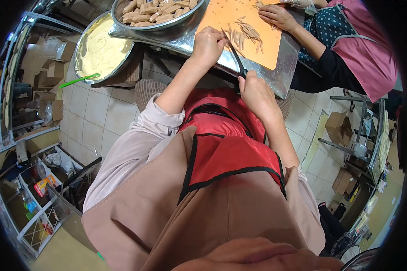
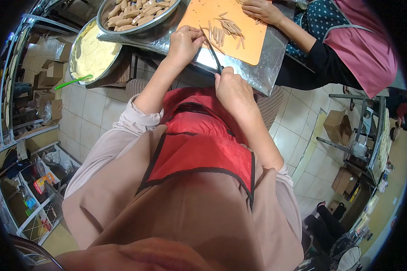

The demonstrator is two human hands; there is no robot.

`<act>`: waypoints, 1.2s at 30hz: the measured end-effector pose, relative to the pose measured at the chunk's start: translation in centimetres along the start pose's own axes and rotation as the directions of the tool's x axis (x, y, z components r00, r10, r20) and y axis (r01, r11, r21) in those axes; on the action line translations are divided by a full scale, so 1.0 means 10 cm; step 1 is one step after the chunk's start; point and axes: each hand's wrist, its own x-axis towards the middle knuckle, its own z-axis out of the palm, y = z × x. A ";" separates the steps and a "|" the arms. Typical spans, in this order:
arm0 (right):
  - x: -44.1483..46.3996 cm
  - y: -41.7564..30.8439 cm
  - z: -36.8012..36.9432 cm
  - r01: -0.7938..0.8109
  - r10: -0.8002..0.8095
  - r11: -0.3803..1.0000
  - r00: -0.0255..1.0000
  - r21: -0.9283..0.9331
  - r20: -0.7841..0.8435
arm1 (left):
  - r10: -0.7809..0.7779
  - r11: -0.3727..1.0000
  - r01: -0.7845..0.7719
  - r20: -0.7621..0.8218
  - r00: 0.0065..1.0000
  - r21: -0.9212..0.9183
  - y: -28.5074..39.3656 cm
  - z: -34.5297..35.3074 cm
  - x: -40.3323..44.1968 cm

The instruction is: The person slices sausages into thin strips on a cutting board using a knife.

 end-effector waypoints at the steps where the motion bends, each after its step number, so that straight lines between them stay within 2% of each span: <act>1: 0.00 0.00 0.01 0.004 -0.004 1.000 1.000 0.009 0.000 | -0.005 1.000 0.005 0.004 1.000 0.007 0.00 0.00 0.00; 13: 0.12 -0.02 -0.04 0.025 -0.024 1.000 0.998 -0.010 0.063 | 0.059 0.998 -0.058 -0.032 0.998 0.016 -0.06 0.04 0.01; 16: 0.24 0.01 0.07 0.090 -0.090 0.996 0.996 -0.002 0.028 | 0.060 0.997 -0.059 -0.026 0.998 0.043 -0.03 0.04 0.01; 19: 0.24 -0.03 0.12 0.076 -0.074 0.994 0.997 -0.074 0.033 | 0.050 0.998 -0.049 -0.031 0.998 0.050 -0.01 0.05 0.01; 25: -0.11 0.10 0.05 -0.011 0.013 0.999 0.998 -0.030 0.067 | 0.021 0.998 -0.020 -0.028 0.999 0.053 -0.02 0.06 0.01; 29: -0.08 0.18 0.01 -0.002 0.003 1.000 0.998 -0.007 0.066 | 0.039 0.998 -0.038 -0.027 0.999 0.045 -0.03 0.04 0.01; 32: -0.01 0.21 0.00 -0.012 0.008 0.999 0.997 0.046 0.071 | 0.115 0.993 -0.115 0.001 0.993 0.011 -0.08 -0.04 0.03; 35: -0.03 0.22 -0.13 -0.047 0.032 0.989 0.994 0.143 0.101 | 0.008 0.998 0.007 0.249 0.969 -0.060 -0.10 -0.16 0.12; 36: -0.08 0.22 -0.19 -0.087 0.068 0.976 0.993 0.197 0.101 | 0.073 0.997 -0.077 0.242 0.968 0.010 -0.10 -0.18 0.15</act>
